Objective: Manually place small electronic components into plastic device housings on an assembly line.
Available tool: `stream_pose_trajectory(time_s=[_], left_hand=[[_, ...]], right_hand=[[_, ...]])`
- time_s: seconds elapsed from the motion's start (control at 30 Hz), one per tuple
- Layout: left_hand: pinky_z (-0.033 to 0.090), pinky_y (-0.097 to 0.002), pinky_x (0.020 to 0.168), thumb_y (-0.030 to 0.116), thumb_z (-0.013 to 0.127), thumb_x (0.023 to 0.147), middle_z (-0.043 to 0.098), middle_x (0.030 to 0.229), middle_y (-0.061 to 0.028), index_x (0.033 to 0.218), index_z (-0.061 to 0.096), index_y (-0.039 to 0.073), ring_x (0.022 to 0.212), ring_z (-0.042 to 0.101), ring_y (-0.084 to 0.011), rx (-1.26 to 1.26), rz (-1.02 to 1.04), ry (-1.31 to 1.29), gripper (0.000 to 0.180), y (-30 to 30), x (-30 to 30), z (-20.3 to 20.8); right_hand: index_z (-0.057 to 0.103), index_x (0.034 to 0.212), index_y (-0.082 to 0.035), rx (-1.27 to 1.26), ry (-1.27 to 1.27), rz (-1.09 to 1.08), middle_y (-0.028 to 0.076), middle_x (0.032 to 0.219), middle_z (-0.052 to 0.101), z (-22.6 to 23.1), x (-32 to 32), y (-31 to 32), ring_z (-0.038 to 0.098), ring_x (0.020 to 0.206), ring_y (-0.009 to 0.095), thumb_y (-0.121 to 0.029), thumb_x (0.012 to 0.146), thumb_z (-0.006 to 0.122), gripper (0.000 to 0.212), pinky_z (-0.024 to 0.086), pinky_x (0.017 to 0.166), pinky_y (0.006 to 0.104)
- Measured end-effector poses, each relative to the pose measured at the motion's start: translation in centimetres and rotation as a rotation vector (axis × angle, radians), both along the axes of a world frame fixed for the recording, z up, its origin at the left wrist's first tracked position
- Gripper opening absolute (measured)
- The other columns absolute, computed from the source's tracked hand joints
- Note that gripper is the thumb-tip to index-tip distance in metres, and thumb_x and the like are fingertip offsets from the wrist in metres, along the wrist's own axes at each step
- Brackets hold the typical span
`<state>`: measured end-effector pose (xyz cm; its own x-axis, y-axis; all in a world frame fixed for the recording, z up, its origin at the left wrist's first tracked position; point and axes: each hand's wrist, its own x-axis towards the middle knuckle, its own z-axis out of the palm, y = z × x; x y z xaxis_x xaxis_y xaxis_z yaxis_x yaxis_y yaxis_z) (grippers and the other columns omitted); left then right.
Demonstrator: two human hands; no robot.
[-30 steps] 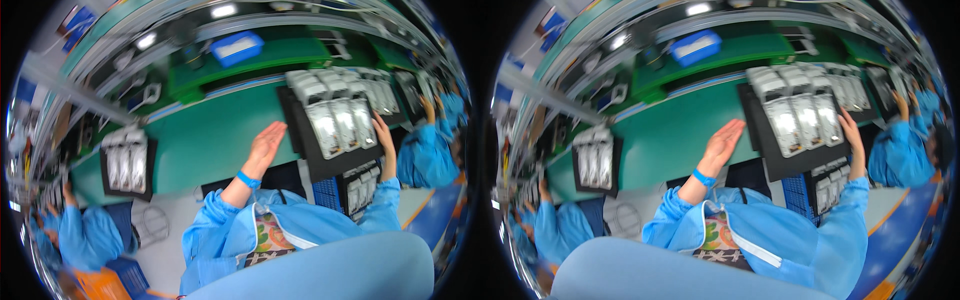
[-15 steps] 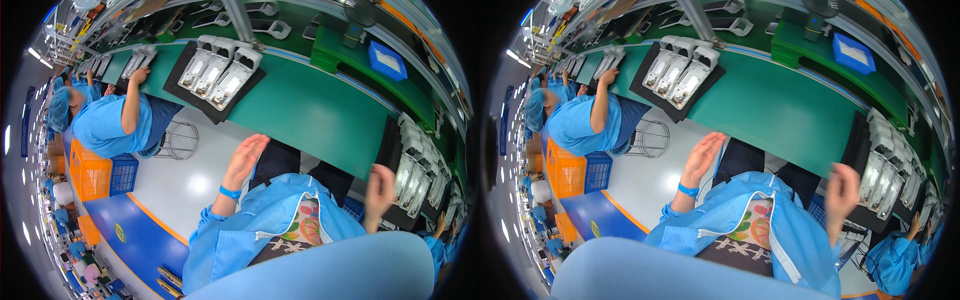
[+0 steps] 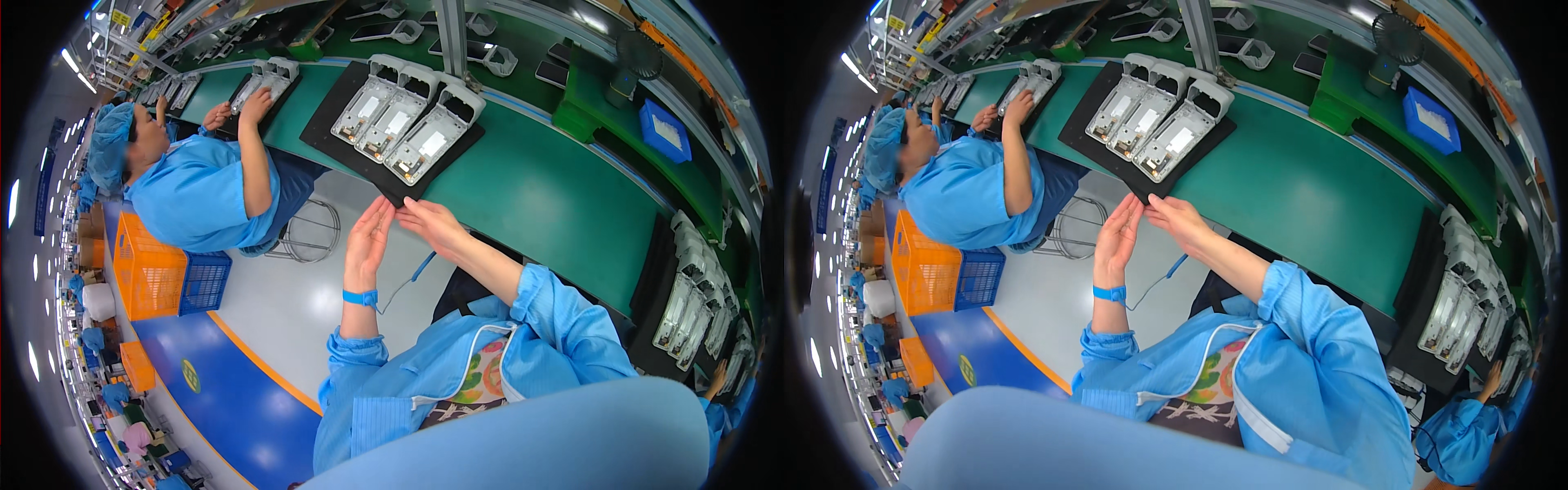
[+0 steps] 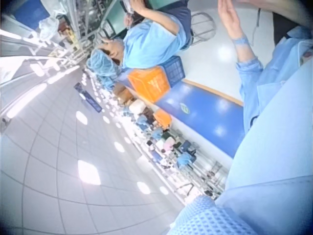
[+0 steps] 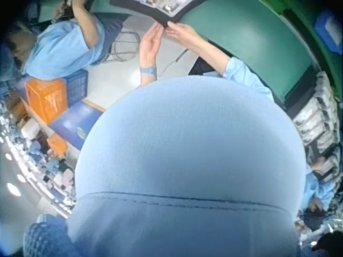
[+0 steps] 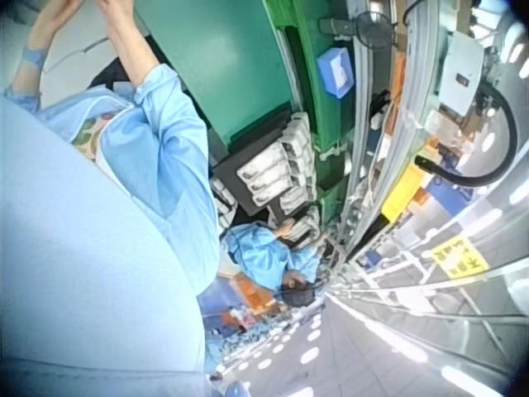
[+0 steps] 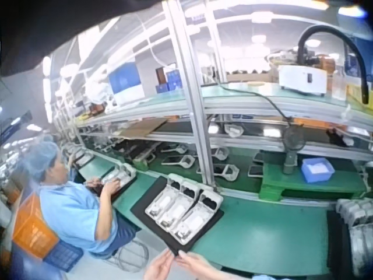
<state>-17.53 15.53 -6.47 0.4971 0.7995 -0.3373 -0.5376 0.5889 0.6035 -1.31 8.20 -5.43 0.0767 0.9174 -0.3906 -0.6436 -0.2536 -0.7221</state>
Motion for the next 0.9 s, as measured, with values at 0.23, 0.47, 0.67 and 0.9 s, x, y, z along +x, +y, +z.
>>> stream_pose_trajectory(time_s=[0.23,0.47,0.67,0.9], left_hand=[[0.038,-0.0408,0.125,-0.001,0.048,0.105,0.046,0.148,-0.0342,0.145,0.036,-0.021,0.142,0.047,-0.0389,0.125,-0.064,0.068,0.047,0.2,-1.3,2.1],[0.044,-0.0402,0.121,-0.001,0.049,0.105,0.051,0.143,-0.0354,0.143,0.042,-0.019,0.137,0.053,-0.0421,0.174,-0.038,0.124,0.044,2.1,-3.7,2.4],[0.048,-0.0397,0.117,-0.003,0.050,0.104,0.059,0.134,-0.0314,0.136,0.049,-0.018,0.131,0.057,-0.0407,0.114,-0.073,0.060,0.036,1.2,-4.6,0.6],[0.054,-0.0372,0.108,0.006,0.053,0.105,0.069,0.121,-0.0237,0.127,0.061,-0.010,0.120,0.066,-0.0368,0.088,-0.574,0.091,0.028,-7.6,-0.1,1.4]], right_hand=[[0.057,0.119,0.008,-0.216,0.043,-0.036,0.018,0.114,0.068,1.6,0.0,2.1,0.069,0.110,0.026,-0.036,0.105,0.062,0.046,0.060,0.091,0.0417],[0.049,0.122,0.012,-0.171,0.032,-0.165,0.025,0.118,0.066,3.2,1.3,-0.9,0.073,0.108,0.031,-0.026,0.108,0.057,0.041,0.062,0.091,0.0385],[0.048,0.132,0.016,-0.102,-0.018,-0.136,0.026,0.119,0.068,3.1,6.1,-11.6,0.072,0.111,0.032,-0.025,0.110,0.054,0.047,0.062,0.092,0.0334],[0.060,0.124,0.007,-0.275,-0.363,-0.195,0.021,0.103,0.075,5.1,11.4,-27.4,0.076,0.084,0.020,-0.026,0.110,0.052,0.036,0.063,0.073,0.0276]])
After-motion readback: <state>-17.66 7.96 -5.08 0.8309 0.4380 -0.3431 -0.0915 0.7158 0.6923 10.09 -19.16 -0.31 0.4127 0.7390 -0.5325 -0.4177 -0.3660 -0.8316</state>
